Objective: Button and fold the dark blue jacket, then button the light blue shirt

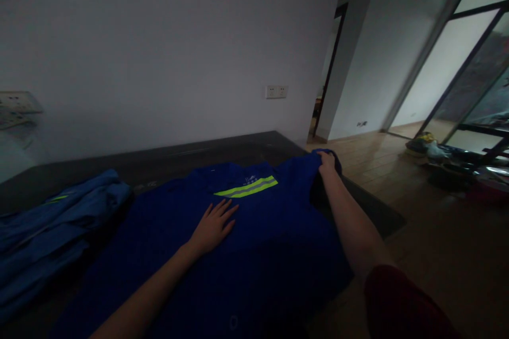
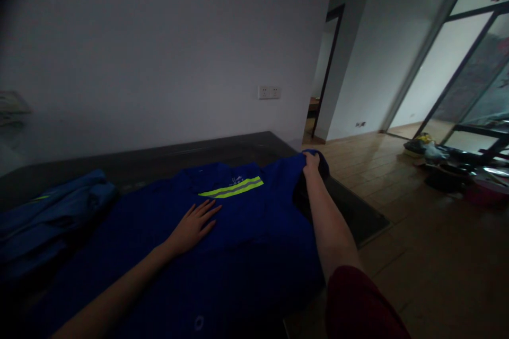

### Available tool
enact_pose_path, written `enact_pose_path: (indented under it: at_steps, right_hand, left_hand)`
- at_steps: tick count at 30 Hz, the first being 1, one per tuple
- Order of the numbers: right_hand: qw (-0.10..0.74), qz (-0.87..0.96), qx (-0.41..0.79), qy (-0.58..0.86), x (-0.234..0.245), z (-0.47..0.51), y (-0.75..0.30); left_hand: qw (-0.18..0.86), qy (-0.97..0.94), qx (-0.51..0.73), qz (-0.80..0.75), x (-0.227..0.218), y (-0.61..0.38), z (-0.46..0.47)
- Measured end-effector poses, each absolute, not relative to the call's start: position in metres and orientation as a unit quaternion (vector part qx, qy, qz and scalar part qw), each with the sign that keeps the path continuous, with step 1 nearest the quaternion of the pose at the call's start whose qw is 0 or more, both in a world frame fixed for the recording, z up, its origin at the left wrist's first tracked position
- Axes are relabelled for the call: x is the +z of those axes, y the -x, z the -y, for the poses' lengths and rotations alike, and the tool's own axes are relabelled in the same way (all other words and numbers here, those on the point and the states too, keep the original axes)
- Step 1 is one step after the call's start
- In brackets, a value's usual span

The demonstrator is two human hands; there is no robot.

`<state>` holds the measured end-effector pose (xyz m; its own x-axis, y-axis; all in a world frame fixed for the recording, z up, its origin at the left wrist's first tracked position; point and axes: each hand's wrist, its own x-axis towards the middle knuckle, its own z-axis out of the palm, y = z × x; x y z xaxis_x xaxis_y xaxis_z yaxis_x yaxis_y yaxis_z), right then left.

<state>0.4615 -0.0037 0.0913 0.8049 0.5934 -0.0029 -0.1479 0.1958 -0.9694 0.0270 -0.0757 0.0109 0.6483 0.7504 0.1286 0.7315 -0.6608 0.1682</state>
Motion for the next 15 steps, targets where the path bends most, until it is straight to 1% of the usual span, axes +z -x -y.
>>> enact_pose_path:
  at_steps: [2, 3, 4, 6, 7, 9, 10, 11, 12, 13, 15]
  right_hand:
    - [0.736, 0.260, 0.194, 0.594, 0.101, 0.005, -0.443]
    - [0.716, 0.325, 0.152, 0.599, 0.104, 0.008, -0.430]
    - [0.680, 0.406, 0.103, 0.602, 0.106, 0.013, -0.415]
    - [0.564, 0.574, 0.035, 0.592, 0.105, 0.032, -0.380]
    - [0.482, 0.660, 0.019, 0.577, 0.102, 0.044, -0.363]
    - [0.278, 0.814, 0.004, 0.510, 0.090, 0.070, -0.329]
    - [0.195, 0.859, -0.009, 0.473, 0.083, 0.083, -0.316]
    - [0.134, 0.885, -0.017, 0.445, 0.075, 0.094, -0.305]
    - [0.094, 0.901, -0.018, 0.424, 0.068, 0.102, -0.296]
    - [0.070, 0.909, -0.013, 0.411, 0.061, 0.108, -0.291]
    - [0.066, 0.913, 0.011, 0.402, 0.050, 0.113, -0.287]
  left_hand:
    - [0.062, -0.906, 0.101, -0.406, 0.011, -0.027, 0.076]
    - [0.073, -0.905, 0.108, -0.405, 0.011, -0.027, 0.076]
    - [0.089, -0.903, 0.119, -0.404, 0.012, -0.026, 0.076]
    - [0.144, -0.891, 0.157, -0.402, 0.014, -0.025, 0.076]
    - [0.190, -0.875, 0.190, -0.404, 0.016, -0.025, 0.075]
    - [0.325, -0.799, 0.290, -0.415, 0.020, -0.022, 0.072]
    - [0.407, -0.731, 0.348, -0.423, 0.023, -0.021, 0.069]
    - [0.484, -0.647, 0.400, -0.433, 0.026, -0.019, 0.066]
    - [0.553, -0.558, 0.432, -0.443, 0.029, -0.016, 0.063]
    - [0.606, -0.478, 0.445, -0.454, 0.032, -0.014, 0.060]
    - [0.670, -0.380, 0.423, -0.477, 0.038, -0.007, 0.055]
